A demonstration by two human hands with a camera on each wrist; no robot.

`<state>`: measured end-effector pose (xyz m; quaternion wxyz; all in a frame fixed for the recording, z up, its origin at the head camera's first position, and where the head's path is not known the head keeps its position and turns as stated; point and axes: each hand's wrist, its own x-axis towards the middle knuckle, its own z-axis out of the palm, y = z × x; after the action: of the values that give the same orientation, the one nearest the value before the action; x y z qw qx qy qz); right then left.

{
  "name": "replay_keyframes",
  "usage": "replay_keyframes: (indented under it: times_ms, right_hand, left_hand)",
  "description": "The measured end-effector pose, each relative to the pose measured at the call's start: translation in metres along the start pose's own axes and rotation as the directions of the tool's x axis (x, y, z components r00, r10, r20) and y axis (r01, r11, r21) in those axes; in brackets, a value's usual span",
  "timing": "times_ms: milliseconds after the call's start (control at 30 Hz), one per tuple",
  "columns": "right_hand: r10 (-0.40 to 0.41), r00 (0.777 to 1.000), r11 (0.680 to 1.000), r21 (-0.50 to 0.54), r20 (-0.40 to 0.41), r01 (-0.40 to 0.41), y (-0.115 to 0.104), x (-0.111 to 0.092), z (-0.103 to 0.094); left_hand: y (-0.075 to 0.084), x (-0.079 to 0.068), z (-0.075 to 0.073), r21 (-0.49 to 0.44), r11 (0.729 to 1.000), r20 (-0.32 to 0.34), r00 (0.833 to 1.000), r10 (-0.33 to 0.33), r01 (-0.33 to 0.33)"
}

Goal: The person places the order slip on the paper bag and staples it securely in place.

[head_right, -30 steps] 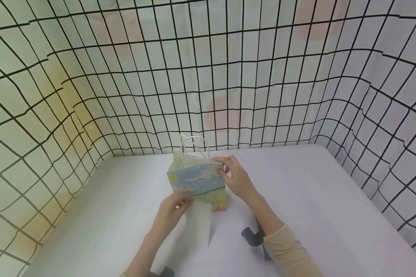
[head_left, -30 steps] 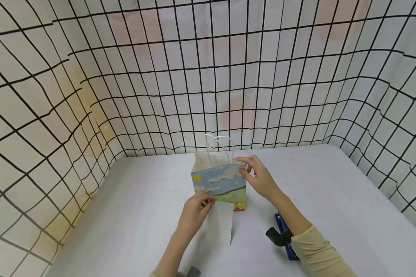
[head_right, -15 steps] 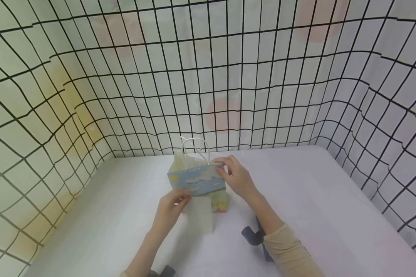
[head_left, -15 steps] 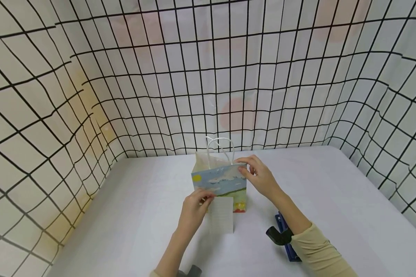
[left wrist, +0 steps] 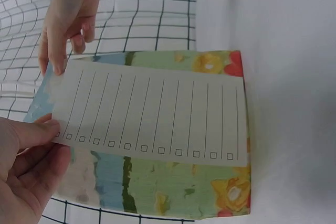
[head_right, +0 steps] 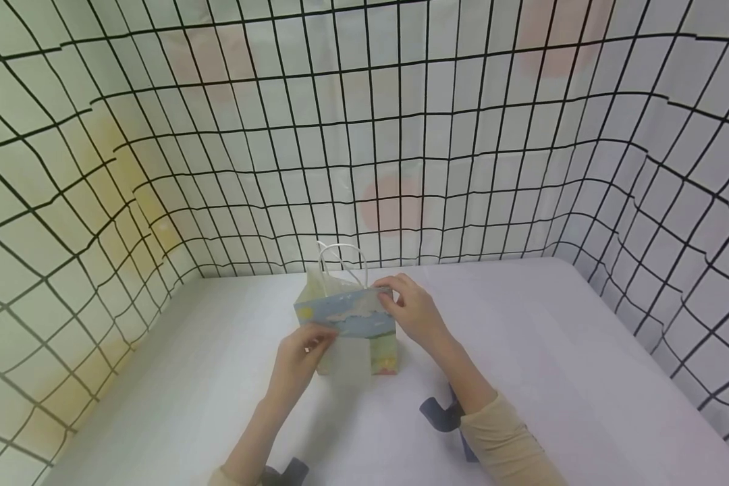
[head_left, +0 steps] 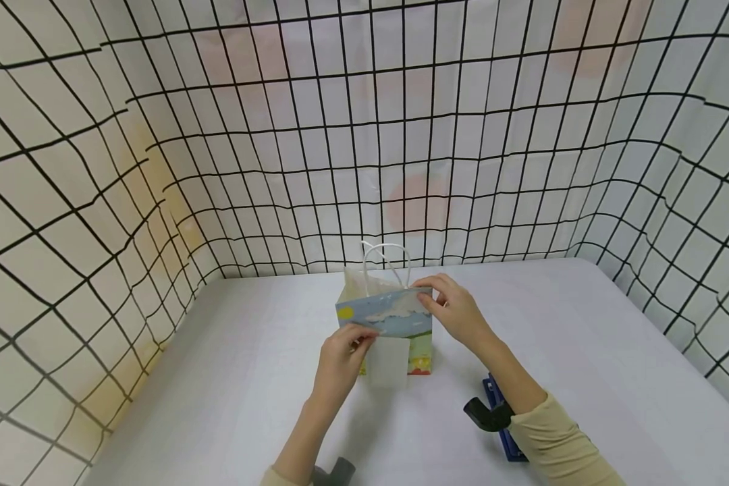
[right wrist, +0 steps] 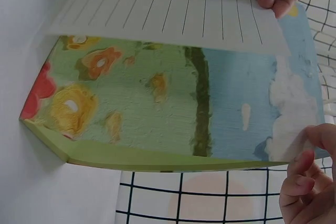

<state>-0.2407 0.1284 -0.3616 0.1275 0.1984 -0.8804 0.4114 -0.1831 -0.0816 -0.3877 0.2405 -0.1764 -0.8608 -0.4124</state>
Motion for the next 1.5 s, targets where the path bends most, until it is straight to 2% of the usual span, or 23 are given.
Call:
replay_keyframes:
  times_ms: [100, 233, 433, 800, 1100, 1233, 1433, 1500]
  right_hand:
    - [0.007, 1.000, 1.000, -0.003, 0.005, -0.007, -0.004, 0.001, 0.000]
    - [0.014, 1.000, 0.999, 0.040, 0.015, -0.015, -0.009, 0.002, 0.001]
    - [0.073, 0.996, 0.993, 0.090, 0.046, -0.077, -0.015, 0.004, 0.003]
    - [0.025, 1.000, 0.999, -0.033, -0.013, -0.025, -0.022, 0.002, 0.006]
    - [-0.016, 0.995, 0.997, -0.073, -0.101, 0.009, -0.025, 0.003, 0.011]
    - [-0.036, 0.992, 0.994, -0.109, -0.124, 0.022, -0.025, 0.003, 0.013]
    - [-0.047, 0.993, 0.993, -0.110, -0.112, 0.035, -0.025, 0.000, 0.015]
    - [-0.059, 0.992, 0.992, -0.120, -0.108, 0.046, -0.025, 0.000, 0.016]
  left_hand:
    - [0.002, 0.002, -0.001, 0.009, 1.000, -0.016, 1.000, 0.002, -0.002]
    - [0.003, 0.005, 0.000, 0.013, 1.000, -0.041, 0.999, -0.011, 0.012]
    - [0.006, 0.009, -0.001, 0.001, 1.000, -0.096, 0.995, -0.013, 0.013]
    - [0.011, 0.015, -0.001, 0.037, 0.998, -0.228, 0.972, 0.054, -0.047]
    - [0.009, 0.021, 0.002, 0.064, 0.988, -0.300, 0.941, 0.155, -0.142]
    - [0.010, 0.022, 0.003, 0.063, 0.988, -0.318, 0.936, 0.152, -0.139]
    - [0.012, 0.025, 0.004, 0.098, 0.987, -0.327, 0.933, 0.152, -0.126]
    - [0.012, 0.026, 0.004, 0.112, 0.985, -0.338, 0.927, 0.161, -0.130]
